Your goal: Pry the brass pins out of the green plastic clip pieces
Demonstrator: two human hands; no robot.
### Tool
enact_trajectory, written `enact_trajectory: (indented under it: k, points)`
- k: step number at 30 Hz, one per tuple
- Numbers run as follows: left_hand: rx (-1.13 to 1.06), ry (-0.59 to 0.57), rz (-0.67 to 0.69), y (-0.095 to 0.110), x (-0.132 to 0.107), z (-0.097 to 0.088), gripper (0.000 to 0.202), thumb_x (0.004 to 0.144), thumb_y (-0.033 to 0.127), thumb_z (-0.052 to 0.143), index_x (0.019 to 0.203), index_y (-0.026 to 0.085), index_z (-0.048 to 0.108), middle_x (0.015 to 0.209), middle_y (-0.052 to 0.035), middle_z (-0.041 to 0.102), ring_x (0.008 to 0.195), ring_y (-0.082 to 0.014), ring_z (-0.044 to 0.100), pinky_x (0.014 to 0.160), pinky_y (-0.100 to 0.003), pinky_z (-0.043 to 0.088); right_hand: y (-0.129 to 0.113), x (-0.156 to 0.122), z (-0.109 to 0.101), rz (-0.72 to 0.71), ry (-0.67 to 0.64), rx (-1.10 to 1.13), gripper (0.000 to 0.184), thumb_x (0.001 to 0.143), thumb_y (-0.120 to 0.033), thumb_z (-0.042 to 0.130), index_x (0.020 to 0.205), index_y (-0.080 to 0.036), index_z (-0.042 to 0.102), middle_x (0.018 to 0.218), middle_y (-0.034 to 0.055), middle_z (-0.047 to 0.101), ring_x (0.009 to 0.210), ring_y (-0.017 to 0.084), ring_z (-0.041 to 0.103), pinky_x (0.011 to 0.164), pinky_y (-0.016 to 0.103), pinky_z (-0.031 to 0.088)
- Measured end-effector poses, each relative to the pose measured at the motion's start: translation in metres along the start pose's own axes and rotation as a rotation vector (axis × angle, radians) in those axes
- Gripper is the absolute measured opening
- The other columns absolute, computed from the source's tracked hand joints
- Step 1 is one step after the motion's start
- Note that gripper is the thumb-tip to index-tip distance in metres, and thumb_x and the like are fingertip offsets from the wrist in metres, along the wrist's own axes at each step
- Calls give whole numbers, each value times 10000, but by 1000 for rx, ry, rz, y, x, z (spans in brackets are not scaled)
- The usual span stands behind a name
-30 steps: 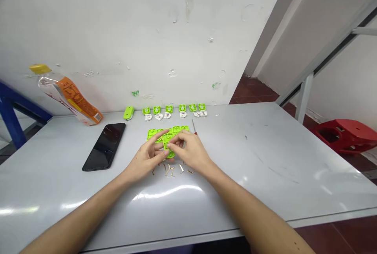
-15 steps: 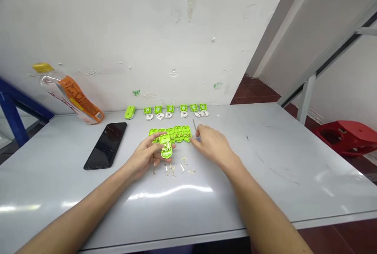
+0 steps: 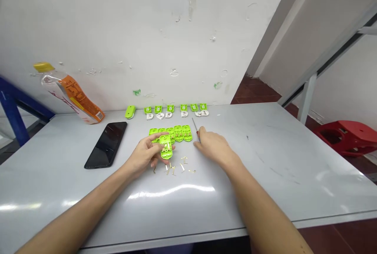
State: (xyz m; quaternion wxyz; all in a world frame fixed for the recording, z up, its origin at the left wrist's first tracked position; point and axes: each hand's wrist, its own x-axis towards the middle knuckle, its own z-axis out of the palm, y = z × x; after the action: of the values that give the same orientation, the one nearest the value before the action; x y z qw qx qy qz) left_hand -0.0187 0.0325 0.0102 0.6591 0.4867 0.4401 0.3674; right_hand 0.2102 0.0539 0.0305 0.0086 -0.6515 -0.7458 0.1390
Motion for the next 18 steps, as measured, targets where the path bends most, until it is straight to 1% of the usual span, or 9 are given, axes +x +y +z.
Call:
enact_trajectory:
  k: [4, 7, 10, 13, 15, 17, 18]
  points:
    - [11, -2, 16, 0, 0, 0, 522, 775, 238, 583, 1262, 142, 421, 804, -98, 714, 549, -178, 675, 317, -144, 290, -3, 2, -4, 3, 38, -20, 278, 840, -248, 405, 1066, -206, 561, 838, 90, 680, 647, 217, 584, 518, 300, 342]
    - [-5, -15, 16, 0, 0, 0, 527, 769, 240, 590, 1252, 150, 398, 761, -80, 711, 531, -181, 668, 306, -146, 285, -6, 2, -10, -24, 119, -5, 275, 829, -250, 425, 1018, -236, 625, 852, 57, 698, 728, 228, 613, 574, 307, 374]
    - [-2, -13, 23, -2, -1, -1, 480, 768, 220, 581, 1208, 149, 404, 751, -78, 708, 490, -174, 652, 296, -154, 290, -7, 1, -13, -111, 263, 105, 275, 826, -344, 486, 1026, -223, 630, 834, 31, 717, 734, 217, 636, 627, 313, 418]
    - [-9, -36, 25, -2, -1, -1, 460, 768, 198, 569, 1192, 143, 400, 711, -68, 698, 504, -183, 660, 299, -152, 297, -9, -2, -14, -191, 448, 211, 266, 837, -349, 508, 1037, -207, 609, 815, 28, 721, 623, 179, 630, 633, 313, 442]
    - [-14, -58, 24, -3, -1, -1, 468, 773, 198, 567, 1204, 142, 395, 674, -55, 687, 544, -196, 674, 301, -146, 299, -12, -5, -14, -242, 596, 289, 213, 867, -338, 488, 968, -204, 619, 744, 23, 704, 557, 155, 604, 621, 307, 451]
    - [-10, -69, 30, -3, 0, -1, 477, 778, 208, 570, 1218, 145, 396, 678, -53, 687, 542, -188, 670, 301, -143, 302, -15, -10, -14, -307, 719, 414, 197, 883, -352, 482, 883, -207, 616, 691, 19, 678, 572, 153, 608, 619, 300, 467]
    - [-5, -72, 31, -3, 0, -1, 479, 781, 213, 572, 1223, 149, 398, 704, -58, 693, 528, -178, 664, 302, -144, 305, -17, -12, -14, -341, 757, 500, 196, 886, -357, 481, 857, -210, 606, 683, 20, 668, 590, 156, 616, 615, 299, 478]
